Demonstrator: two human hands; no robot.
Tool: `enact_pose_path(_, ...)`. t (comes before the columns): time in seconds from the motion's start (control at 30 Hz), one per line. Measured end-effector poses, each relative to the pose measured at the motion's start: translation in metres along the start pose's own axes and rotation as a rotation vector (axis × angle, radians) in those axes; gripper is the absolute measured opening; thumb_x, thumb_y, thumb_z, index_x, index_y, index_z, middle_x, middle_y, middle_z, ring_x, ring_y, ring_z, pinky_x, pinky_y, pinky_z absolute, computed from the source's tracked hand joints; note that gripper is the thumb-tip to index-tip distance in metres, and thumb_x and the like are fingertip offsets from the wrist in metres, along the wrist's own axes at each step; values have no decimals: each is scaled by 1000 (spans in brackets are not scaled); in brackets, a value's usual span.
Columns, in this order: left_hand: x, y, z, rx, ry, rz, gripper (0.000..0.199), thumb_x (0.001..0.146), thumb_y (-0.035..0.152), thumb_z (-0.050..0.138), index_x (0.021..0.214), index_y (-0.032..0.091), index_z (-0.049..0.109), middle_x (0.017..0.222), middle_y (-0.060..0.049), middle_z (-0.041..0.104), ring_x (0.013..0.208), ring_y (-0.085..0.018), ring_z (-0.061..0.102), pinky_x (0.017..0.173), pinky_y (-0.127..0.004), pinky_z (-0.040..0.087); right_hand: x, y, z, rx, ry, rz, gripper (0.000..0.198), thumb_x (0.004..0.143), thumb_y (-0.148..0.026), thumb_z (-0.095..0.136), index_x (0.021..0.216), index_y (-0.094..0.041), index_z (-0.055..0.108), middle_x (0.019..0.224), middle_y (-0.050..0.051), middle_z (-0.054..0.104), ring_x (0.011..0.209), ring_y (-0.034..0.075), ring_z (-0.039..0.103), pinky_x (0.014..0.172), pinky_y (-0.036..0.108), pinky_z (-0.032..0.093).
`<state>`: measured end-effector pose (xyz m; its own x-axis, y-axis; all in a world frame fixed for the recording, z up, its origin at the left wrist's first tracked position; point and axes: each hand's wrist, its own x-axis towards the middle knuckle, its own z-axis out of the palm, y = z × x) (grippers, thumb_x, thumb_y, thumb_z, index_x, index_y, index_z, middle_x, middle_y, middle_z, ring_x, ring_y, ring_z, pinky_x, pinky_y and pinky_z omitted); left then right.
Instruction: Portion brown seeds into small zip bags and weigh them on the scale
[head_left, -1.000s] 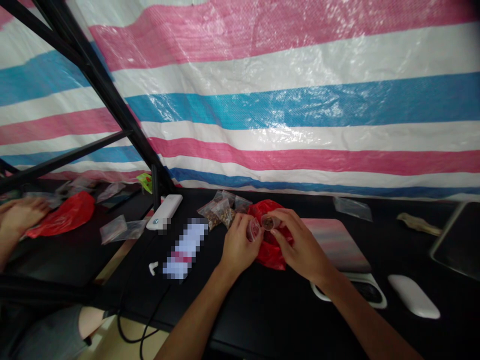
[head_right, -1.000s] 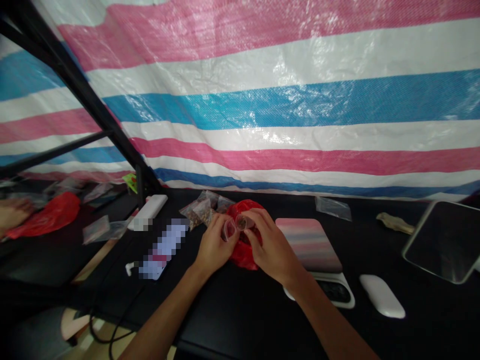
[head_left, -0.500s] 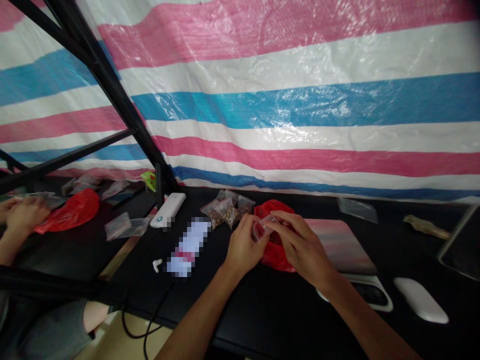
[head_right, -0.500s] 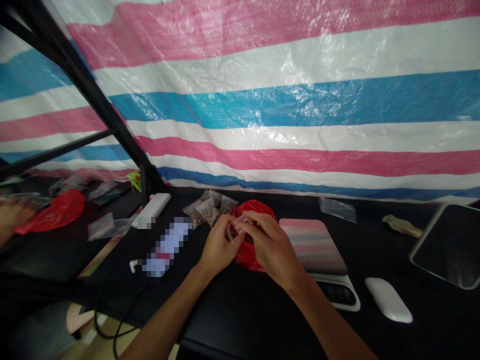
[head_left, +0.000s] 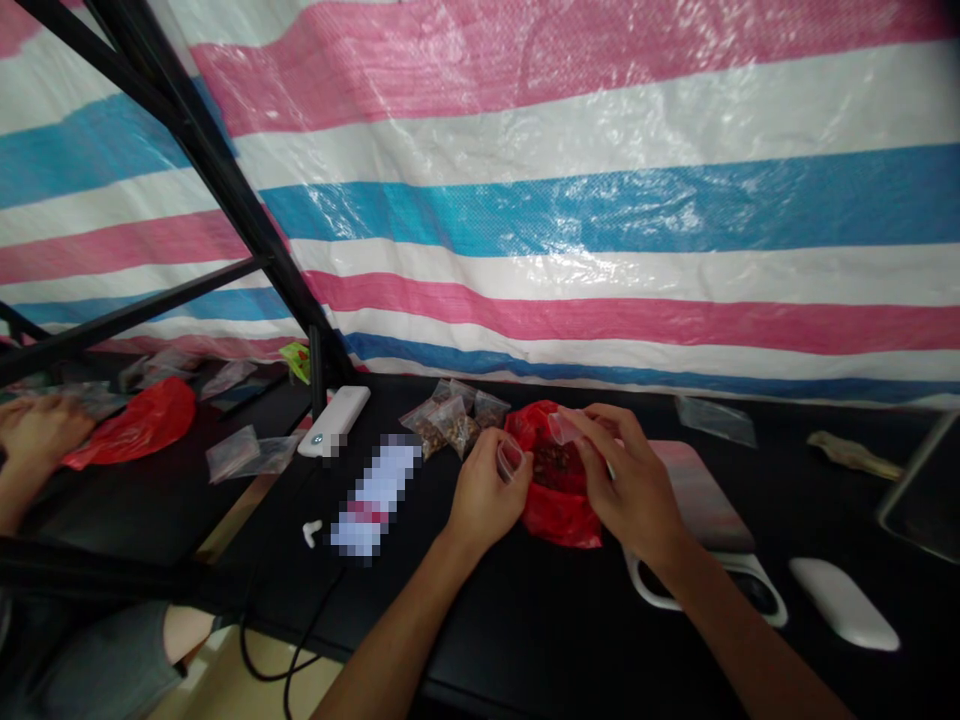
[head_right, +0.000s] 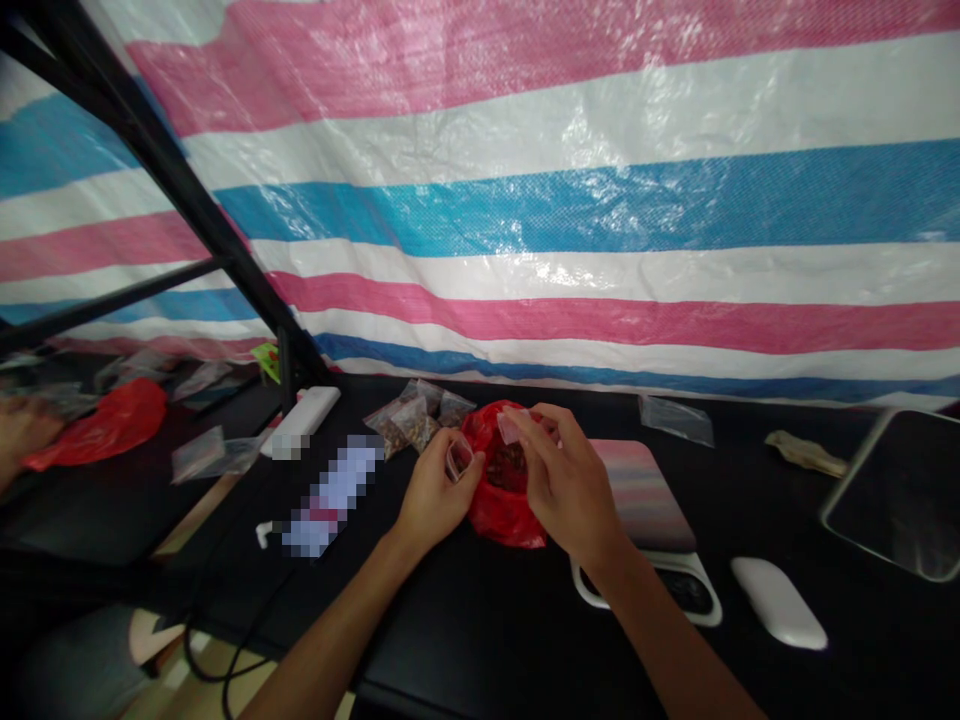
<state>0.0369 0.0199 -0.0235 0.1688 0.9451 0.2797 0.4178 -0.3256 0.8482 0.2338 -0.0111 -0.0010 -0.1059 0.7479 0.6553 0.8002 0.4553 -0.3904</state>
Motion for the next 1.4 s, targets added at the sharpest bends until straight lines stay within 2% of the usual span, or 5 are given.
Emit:
enact_pose_path(0.2,3,-3,-3,-29,31,-72,12,91,26,62,87,22,52,78,3,58,71,-15,57,69,-28,41,-2,12,5,-223,-329,80,45,93,-7,51,131,-23,70,114,11,65,102,27,61,93,41,49)
enact_pose_path(0.57,-1,-4,-4,-394,-211,-163,31,74,8,67,93,21,47,84,4,56,72,-11,52,67,-24,43,-8,1,11,-225,-432,52,64,74,5,54,130,-23,69,116,9,65,104,26,57,90,38,42)
enact_pose_path(0.73,4,-11,4,-574,-116,-255,33,69,4,60,93,22,45,79,6,54,63,-9,49,60,-22,40,-8,0,7,-114,-513,33,55,79,4,51,121,-25,71,114,7,67,103,24,58,88,36,41)
enact_pose_path(1.07,4,4,-15,98,342,-181,25,88,32,69,96,25,47,85,1,56,72,-18,58,69,-31,43,-9,11,10,-317,-417,97,17,94,-20,59,109,-18,67,104,10,72,98,28,63,90,42,39)
enact_pose_path(1.4,-23,12,14,65,-5,-159,34,76,17,72,99,25,48,99,-3,56,70,-18,59,63,-29,38,-7,-6,13,-257,-356,77,26,91,-13,54,115,-20,62,114,11,72,108,29,60,93,42,33)
